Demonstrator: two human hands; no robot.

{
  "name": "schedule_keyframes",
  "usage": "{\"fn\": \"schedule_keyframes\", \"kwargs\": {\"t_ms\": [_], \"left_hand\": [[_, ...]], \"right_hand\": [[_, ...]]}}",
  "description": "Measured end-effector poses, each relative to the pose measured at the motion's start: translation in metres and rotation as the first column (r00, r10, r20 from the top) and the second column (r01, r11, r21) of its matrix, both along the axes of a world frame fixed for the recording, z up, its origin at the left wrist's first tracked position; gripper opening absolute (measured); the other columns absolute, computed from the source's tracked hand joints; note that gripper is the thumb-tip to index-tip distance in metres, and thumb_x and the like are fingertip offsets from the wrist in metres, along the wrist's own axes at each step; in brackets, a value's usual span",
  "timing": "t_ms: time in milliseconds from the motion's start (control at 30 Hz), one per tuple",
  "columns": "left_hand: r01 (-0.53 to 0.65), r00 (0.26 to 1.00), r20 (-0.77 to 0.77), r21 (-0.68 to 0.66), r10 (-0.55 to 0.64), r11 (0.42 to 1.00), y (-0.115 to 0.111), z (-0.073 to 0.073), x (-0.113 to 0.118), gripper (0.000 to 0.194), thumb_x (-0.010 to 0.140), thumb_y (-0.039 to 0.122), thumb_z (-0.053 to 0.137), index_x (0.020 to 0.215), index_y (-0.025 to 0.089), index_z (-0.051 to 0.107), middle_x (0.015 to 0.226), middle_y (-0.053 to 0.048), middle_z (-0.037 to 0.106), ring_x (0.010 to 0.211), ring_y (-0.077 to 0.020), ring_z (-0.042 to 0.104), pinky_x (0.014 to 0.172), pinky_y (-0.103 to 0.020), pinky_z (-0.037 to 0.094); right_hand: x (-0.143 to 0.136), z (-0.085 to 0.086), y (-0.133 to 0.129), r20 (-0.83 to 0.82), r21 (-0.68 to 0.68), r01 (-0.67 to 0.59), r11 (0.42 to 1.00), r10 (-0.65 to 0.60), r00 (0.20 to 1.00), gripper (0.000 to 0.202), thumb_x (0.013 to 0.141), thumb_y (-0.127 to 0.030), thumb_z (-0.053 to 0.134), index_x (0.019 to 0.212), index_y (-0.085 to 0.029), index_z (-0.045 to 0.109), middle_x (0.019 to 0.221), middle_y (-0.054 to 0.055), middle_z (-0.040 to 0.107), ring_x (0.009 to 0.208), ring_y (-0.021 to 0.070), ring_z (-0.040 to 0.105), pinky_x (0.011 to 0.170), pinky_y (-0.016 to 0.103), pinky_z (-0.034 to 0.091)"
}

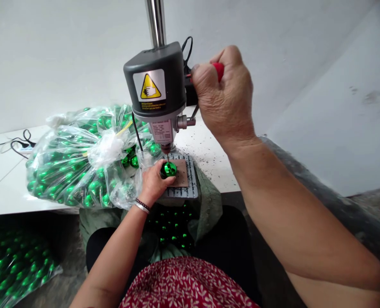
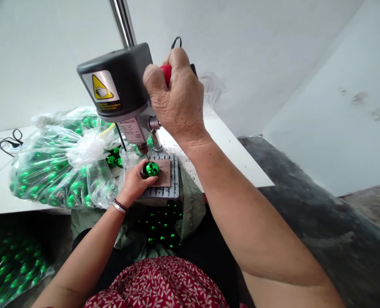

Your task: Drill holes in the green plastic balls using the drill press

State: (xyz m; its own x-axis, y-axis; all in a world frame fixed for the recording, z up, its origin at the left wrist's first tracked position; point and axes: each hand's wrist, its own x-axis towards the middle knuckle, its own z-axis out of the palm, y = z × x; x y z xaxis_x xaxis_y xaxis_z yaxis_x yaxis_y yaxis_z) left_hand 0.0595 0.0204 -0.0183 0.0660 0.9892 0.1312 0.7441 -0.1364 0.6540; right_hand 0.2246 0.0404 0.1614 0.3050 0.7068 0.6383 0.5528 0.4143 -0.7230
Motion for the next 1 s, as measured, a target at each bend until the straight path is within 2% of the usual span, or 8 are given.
{"fn": "schedule_keyframes", "kwargs": {"t_ms": [67, 167, 267, 367, 500, 667, 1000], "left_hand": [[0.02, 0.999, -0.037, 0.028, -0.019, 0.999, 0.001, -0.002, -0.002, 0.05, 0.07, 0.034, 0.073, 0.118, 0.025, 0.062, 0.114, -0.005, 0.069, 0.107, -0.0296, 0.06, 0.096, -0.042, 0.042], [0.034, 0.999, 0.032, 0.024, -0.035, 0.999, 0.002, -0.006, -0.005, 0.053, 0.071, 0.034, 0.074, 0.122, 0.027, 0.062, 0.119, -0.005, 0.069, 0.108, -0.0286, 0.06, 0.097, -0.039, 0.043], [0.027, 0.991, 0.13, 0.018, -0.029, 0.999, 0.002, -0.009, -0.006, 0.054, 0.068, 0.034, 0.076, 0.12, 0.027, 0.064, 0.112, -0.004, 0.071, 0.107, -0.0287, 0.06, 0.096, -0.038, 0.043], [0.029, 0.986, 0.162, 0.024, -0.033, 0.999, 0.003, -0.01, -0.005, 0.053, 0.066, 0.035, 0.078, 0.118, 0.028, 0.066, 0.104, -0.003, 0.072, 0.104, -0.0287, 0.06, 0.094, -0.038, 0.044], [0.043, 0.996, 0.081, 0.015, -0.044, 0.999, 0.006, -0.01, -0.004, 0.054, 0.067, 0.038, 0.078, 0.119, 0.028, 0.065, 0.098, -0.003, 0.072, 0.098, -0.0277, 0.061, 0.092, -0.038, 0.044], [0.036, 0.999, -0.04, 0.022, -0.035, 0.999, 0.008, -0.011, -0.003, 0.057, 0.07, 0.042, 0.075, 0.123, 0.026, 0.063, 0.1, -0.005, 0.072, 0.094, -0.0273, 0.062, 0.09, -0.039, 0.044], [0.042, 0.999, -0.016, 0.008, -0.042, 0.999, 0.007, -0.011, -0.003, 0.056, 0.069, 0.04, 0.076, 0.122, 0.026, 0.063, 0.096, -0.005, 0.072, 0.095, -0.0281, 0.061, 0.092, -0.04, 0.043]], "right_hand": [[-0.001, 0.0, 0.0, -0.005, 0.005, -0.001, 1.0, 0.001, 1.0, 0.031, 0.09, -0.028, 0.052, 0.071, -0.021, 0.028, 0.067, -0.005, 0.037, 0.066, 0.0072, 0.03, 0.068, 0.022, 0.031], [-0.001, 0.0, 0.0, -0.026, -0.005, -0.003, 1.0, 0.003, 1.0, 0.031, 0.09, -0.026, 0.053, 0.071, -0.022, 0.028, 0.067, -0.005, 0.038, 0.064, 0.0074, 0.029, 0.066, 0.022, 0.031], [-0.002, 0.0, 0.001, -0.035, 0.002, 0.003, 1.0, -0.003, 0.999, 0.03, 0.089, -0.026, 0.054, 0.072, -0.022, 0.03, 0.065, -0.005, 0.038, 0.063, 0.0073, 0.031, 0.065, 0.022, 0.031], [-0.002, 0.0, -0.001, -0.037, 0.017, 0.003, 1.0, -0.002, 0.999, 0.031, 0.089, -0.024, 0.055, 0.07, -0.021, 0.03, 0.063, -0.006, 0.036, 0.062, 0.0065, 0.031, 0.064, 0.022, 0.031], [-0.002, -0.006, -0.005, -0.04, 0.057, -0.001, 0.998, 0.003, 0.999, 0.026, 0.087, -0.023, 0.055, 0.072, -0.019, 0.034, 0.063, -0.008, 0.034, 0.06, 0.0033, 0.029, 0.064, 0.02, 0.031], [0.001, -0.021, -0.013, 0.008, 0.181, -0.001, 0.983, 0.0, 1.0, 0.017, 0.085, -0.026, 0.052, 0.077, -0.017, 0.04, 0.065, -0.008, 0.039, 0.062, 0.0012, 0.034, 0.065, 0.018, 0.031], [0.0, -0.037, -0.03, 0.065, 0.238, 0.056, 0.97, -0.074, 0.995, 0.014, 0.079, -0.026, 0.051, 0.072, -0.018, 0.043, 0.059, -0.007, 0.039, 0.057, 0.0022, 0.033, 0.058, 0.019, 0.033]]}}
